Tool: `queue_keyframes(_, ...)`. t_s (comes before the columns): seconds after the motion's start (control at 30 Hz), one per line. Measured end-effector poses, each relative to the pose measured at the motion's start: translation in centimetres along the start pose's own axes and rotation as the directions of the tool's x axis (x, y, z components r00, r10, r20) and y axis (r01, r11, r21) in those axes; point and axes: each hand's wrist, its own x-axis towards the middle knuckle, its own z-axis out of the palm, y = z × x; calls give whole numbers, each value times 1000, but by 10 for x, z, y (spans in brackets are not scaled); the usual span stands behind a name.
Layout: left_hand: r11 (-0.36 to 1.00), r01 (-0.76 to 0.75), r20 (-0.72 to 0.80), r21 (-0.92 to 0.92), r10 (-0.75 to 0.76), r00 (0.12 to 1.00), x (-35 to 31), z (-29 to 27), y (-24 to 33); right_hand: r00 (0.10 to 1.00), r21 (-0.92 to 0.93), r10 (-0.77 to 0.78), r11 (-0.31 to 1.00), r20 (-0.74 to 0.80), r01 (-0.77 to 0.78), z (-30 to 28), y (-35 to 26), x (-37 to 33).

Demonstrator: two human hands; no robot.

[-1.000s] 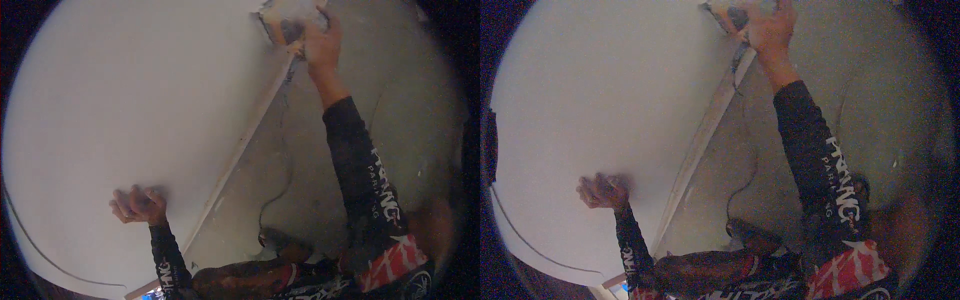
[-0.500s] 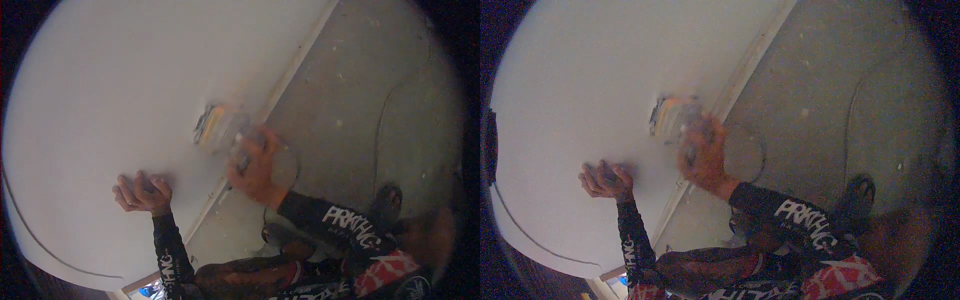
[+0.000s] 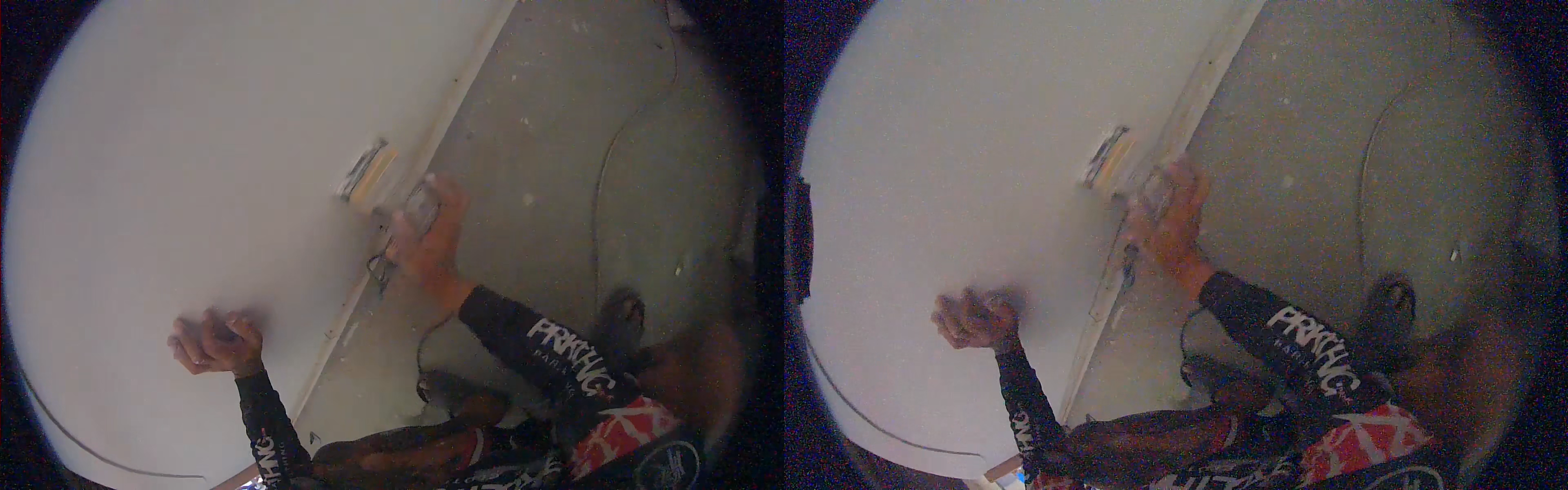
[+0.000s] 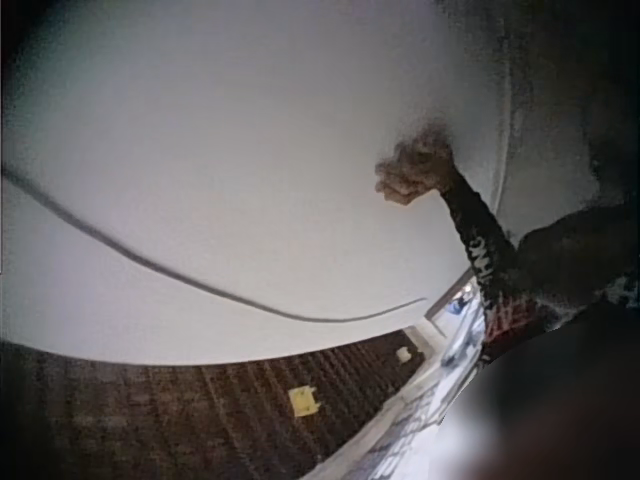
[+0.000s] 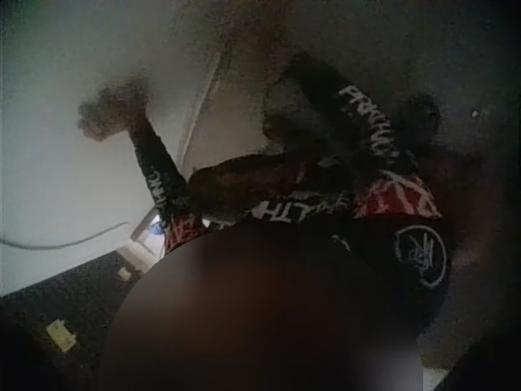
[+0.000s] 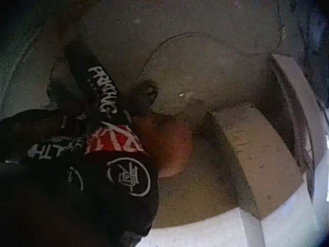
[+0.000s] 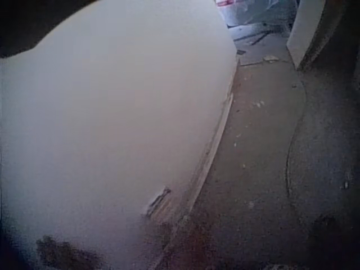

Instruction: The person is using an orbital sander to smooth a curved section of a white wall or ceiling.

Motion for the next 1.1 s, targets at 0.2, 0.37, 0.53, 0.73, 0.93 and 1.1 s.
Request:
queue_keyframes(0.2, 998, -4, -30, -67, 2, 1000, -26, -1, -27, 977, -51, 51, 997, -206, -62, -10, 33, 83)
queue_keyframes(0.37, 998, 41, -67, -37, -44, 997, -36, -1, -38, 960, 79, 13, 997, -281, 10, -33, 69, 167)
queue_keyframes(0.53, 997, -2, -30, -74, 0, 1000, -37, -5, -39, 978, 462, 176, 881, -116, -104, -60, 93, 210)
queue_keyframes(0.73, 999, 0, -62, -51, -3, 998, -42, -6, -42, 987, 85, 72, 995, -145, -60, -36, 91, 132)
queue_keyframes(0.93, 999, -35, -9, -22, 35, 999, -24, -10, -19, 994, 148, 111, 983, -2, -110, -10, 85, 25)
queue_keyframes(1.1, 998, -61, -5, -36, 61, 998, 14, -16, 5, 992, 158, 49, 985, 120, -68, -9, 65, -44)
